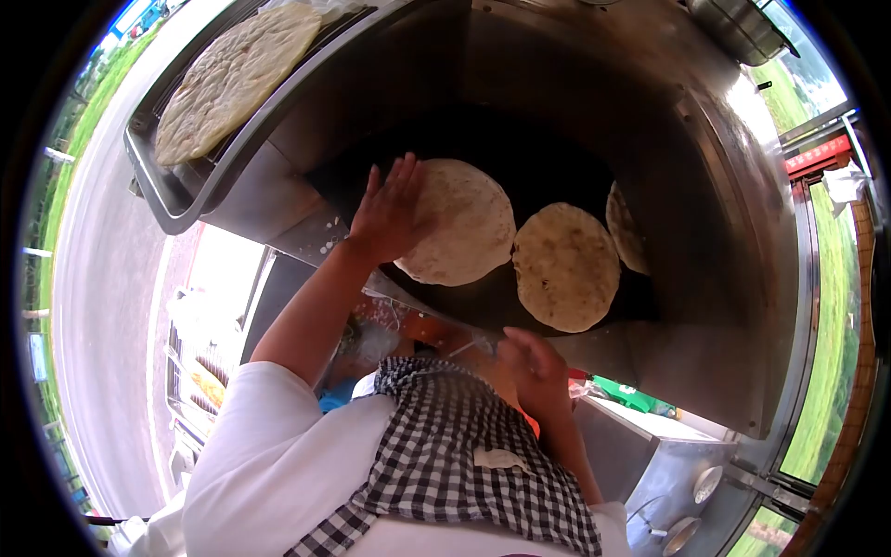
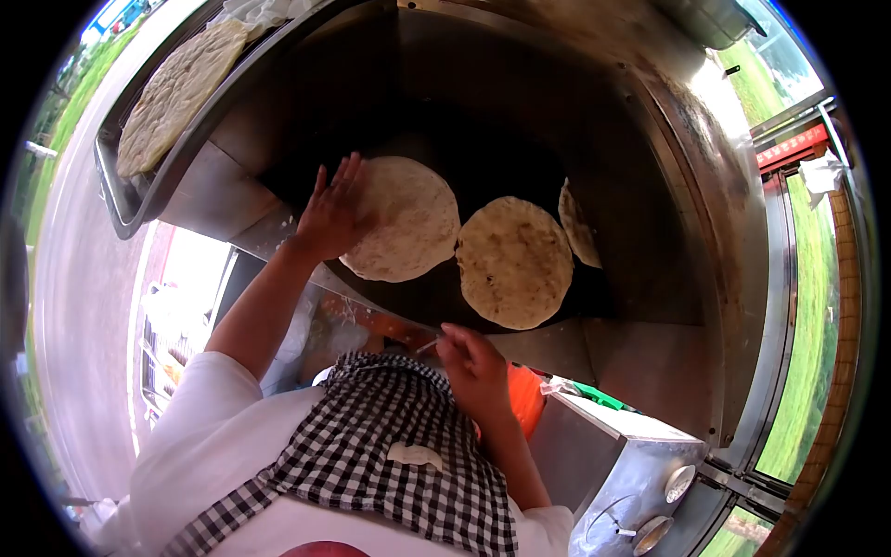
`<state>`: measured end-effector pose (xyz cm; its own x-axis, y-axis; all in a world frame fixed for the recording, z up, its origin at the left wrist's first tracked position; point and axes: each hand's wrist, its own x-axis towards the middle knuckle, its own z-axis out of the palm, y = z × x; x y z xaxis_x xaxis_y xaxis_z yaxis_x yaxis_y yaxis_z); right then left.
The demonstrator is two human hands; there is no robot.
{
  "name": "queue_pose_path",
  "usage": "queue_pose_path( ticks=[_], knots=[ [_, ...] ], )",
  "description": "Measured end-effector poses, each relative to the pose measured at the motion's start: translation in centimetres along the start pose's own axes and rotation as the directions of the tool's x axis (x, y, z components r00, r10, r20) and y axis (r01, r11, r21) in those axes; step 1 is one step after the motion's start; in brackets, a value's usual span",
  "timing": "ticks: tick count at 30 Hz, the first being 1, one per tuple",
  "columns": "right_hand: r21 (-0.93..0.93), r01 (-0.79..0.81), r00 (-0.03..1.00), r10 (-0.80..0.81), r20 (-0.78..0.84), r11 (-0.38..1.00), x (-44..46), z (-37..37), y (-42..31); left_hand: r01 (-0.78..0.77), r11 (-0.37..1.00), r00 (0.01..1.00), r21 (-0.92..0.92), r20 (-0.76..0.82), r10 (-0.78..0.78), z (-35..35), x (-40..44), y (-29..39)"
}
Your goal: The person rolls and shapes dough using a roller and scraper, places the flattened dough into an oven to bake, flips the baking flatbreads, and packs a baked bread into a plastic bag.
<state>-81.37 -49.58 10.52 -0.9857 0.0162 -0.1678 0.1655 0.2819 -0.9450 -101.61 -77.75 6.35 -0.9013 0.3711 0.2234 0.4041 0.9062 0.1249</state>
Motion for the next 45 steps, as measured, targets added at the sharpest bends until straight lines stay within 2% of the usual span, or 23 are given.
queue_pose_path(
  ticks=[3, 6, 9, 12, 15, 18, 21, 22, 25, 28, 31, 34, 36, 40, 42, 43, 45],
  knots=[
    [0.074, 0.039, 0.999, -0.039, 0.007, 0.997, 0.2, 1.0, 0.9, 0.039, 0.996, 0.997, -0.083, 0.065, -0.033, -0.7, -0.5, -0.2],
    [0.022, 0.036, 0.999, -0.036, 0.011, 0.999, 0.3, 1.5, 0.6, -0.02, 1.0, 0.991, 0.0, 0.131, 0.02, -0.4, -2.4, -1.0],
    [-0.041, -0.03, 0.999, 0.031, 0.031, 0.999, -0.1, 1.5, -0.4, -0.036, 0.999, 0.974, -0.019, 0.223, 0.04, -0.9, -4.3, -1.6],
    [0.015, -0.083, 0.997, 0.083, 0.009, 0.996, -0.4, 2.2, 0.6, -0.067, 0.997, 0.979, 0.048, 0.198, 0.056, -1.5, -4.5, -2.0],
    [-0.017, 0.037, 0.999, -0.037, -0.007, 0.999, -0.4, 2.8, 1.0, -0.115, 0.993, 0.992, 0.027, 0.05, 0.114, -3.0, -4.9, -1.1],
    [-0.001, 0.042, 0.999, -0.042, -0.001, 0.999, -0.5, 3.3, 0.8, -0.258, 0.965, 0.961, -0.05, 0.095, 0.261, -3.5, -6.8, 0.9],
    [0.017, 0.016, 1.0, -0.016, 0.002, 1.0, -0.6, 3.7, 1.2, -0.27, 0.95, 0.905, -0.155, 0.295, 0.305, -2.5, -9.7, 2.4],
    [0.005, 0.025, 1.0, -0.025, 0.0, 1.0, -0.6, 3.8, 1.2, -0.273, 0.941, 0.911, -0.201, 0.259, 0.32, -2.3, -10.1, 2.5],
    [-0.015, 0.034, 0.999, -0.034, -0.014, 0.999, -0.7, 4.2, 1.2, -0.322, 0.933, 0.886, -0.161, 0.294, 0.357, -2.4, -11.2, 3.2],
    [-0.051, 0.08, 0.997, -0.08, -0.012, 0.996, 0.2, 4.6, 0.6, -0.372, 0.906, 0.908, -0.205, 0.124, 0.401, -2.0, -11.4, 3.3],
    [-0.116, 0.143, 0.989, -0.147, -0.028, 0.983, 0.3, 5.1, -0.8, -0.225, 0.956, 0.972, -0.187, 0.021, 0.233, -2.7, -9.5, 2.6],
    [-0.122, 0.165, 0.985, -0.17, -0.031, 0.979, 1.0, 5.7, -1.5, -0.152, 0.985, 0.977, -0.077, 0.139, 0.162, -1.5, -8.6, 0.6],
    [-0.158, 0.191, 0.978, -0.201, -0.049, 0.969, 1.6, 5.9, -1.9, -0.123, 0.991, 0.982, -0.059, 0.138, 0.13, -1.7, -8.4, -0.1],
    [-0.371, 0.329, 0.935, -0.355, -0.003, 0.869, 2.6, 5.9, -2.4, -0.114, 0.992, 0.978, -0.063, 0.171, 0.123, -2.0, -8.9, -0.4],
    [-0.485, 0.339, 0.925, -0.379, 0.018, 0.806, 3.3, 6.2, -2.2, -0.183, 0.981, 0.98, -0.058, 0.072, 0.187, -1.8, -8.9, -0.1],
    [-0.582, 0.361, 0.913, -0.402, 0.064, 0.729, 3.7, 6.3, -2.1, -0.217, 0.975, 0.976, -0.055, 0.022, 0.218, -1.8, -9.0, 0.2],
    [-0.742, 0.395, 0.891, -0.424, 0.164, 0.542, 4.0, 6.5, -2.0, -0.295, 0.95, 0.946, -0.107, 0.11, 0.306, -1.9, -9.1, 1.1]
  ],
)
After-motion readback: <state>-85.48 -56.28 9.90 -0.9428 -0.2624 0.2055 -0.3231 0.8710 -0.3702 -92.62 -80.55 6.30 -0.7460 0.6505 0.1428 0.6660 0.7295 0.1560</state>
